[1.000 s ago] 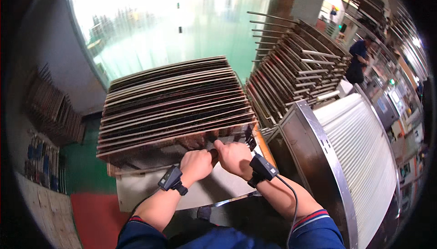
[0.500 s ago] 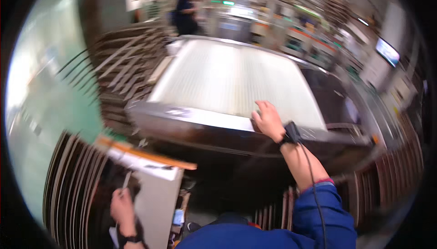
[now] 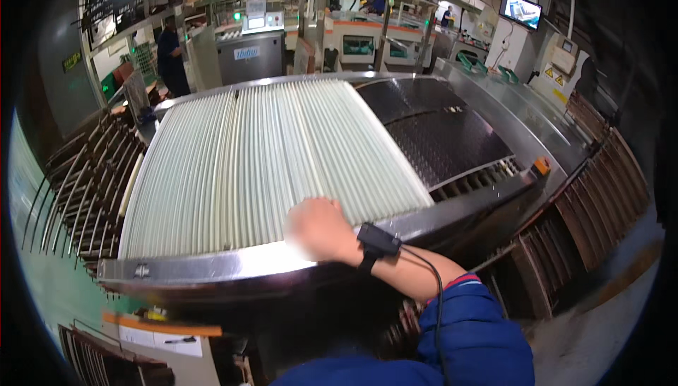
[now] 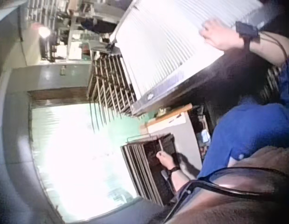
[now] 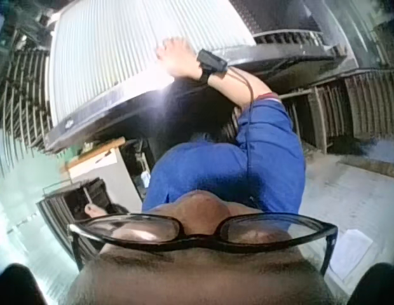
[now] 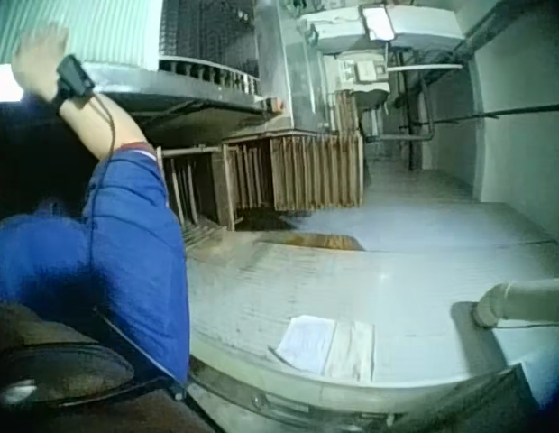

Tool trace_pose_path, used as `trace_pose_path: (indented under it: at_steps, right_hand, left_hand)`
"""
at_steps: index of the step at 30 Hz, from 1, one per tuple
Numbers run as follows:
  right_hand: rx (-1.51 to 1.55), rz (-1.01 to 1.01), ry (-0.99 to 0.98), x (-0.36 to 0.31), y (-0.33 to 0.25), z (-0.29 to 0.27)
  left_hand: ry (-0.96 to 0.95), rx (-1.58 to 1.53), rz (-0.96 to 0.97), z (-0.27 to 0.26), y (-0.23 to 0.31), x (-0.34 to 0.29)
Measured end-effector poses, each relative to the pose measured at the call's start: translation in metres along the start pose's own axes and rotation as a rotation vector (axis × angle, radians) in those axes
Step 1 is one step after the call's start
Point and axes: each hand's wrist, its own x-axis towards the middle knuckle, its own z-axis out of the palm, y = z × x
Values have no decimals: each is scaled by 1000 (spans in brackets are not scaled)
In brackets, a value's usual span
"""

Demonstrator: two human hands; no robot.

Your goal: Manually picking up patterned industrial plates from a conveyor belt and loading them into vertical slots of a storage rack.

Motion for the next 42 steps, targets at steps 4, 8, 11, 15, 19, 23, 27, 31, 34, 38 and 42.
trace_pose_path:
  at_steps: [4, 8, 11, 15, 19, 23, 27, 31, 34, 38, 42]
  right_hand:
    - [92, -135, -114, 10, 40, -28]
    - [545, -307, -191, 22, 114, -33]
    - [630, -101, 55, 26, 185, -41]
    - [316, 360, 716, -6, 312, -87]
    - [379, 887, 1207, -124, 443, -115]
    - [1104, 1093, 1512, -167, 436, -133]
    - [1647, 979, 1303, -168, 433, -120]
    - [1770, 1001, 1106, -147, 418, -111]
    - [1695, 1016, 983, -140, 418, -114]
    - [1504, 657, 1001, -122, 412, -144]
    - [1408, 503, 974, -96, 396, -181]
  left_hand:
    - [494, 231, 130, 31, 22, -19]
    - [483, -29, 401, 63, 145, -44]
    - [479, 46, 668, 72, 243, -41]
    - [134, -433, 841, 84, 361, -28]
    - [54, -393, 1098, 114, 453, -34]
    - [-333, -633, 948, 144, 514, -41]
    - [-563, -559, 994, 173, 540, -45]
    - [-580, -473, 1047, 175, 535, -40]
    - [-620, -510, 1005, 176, 538, -43]
    - [-635, -479, 997, 173, 540, -46]
    - [-654, -556, 969, 183, 533, -40]
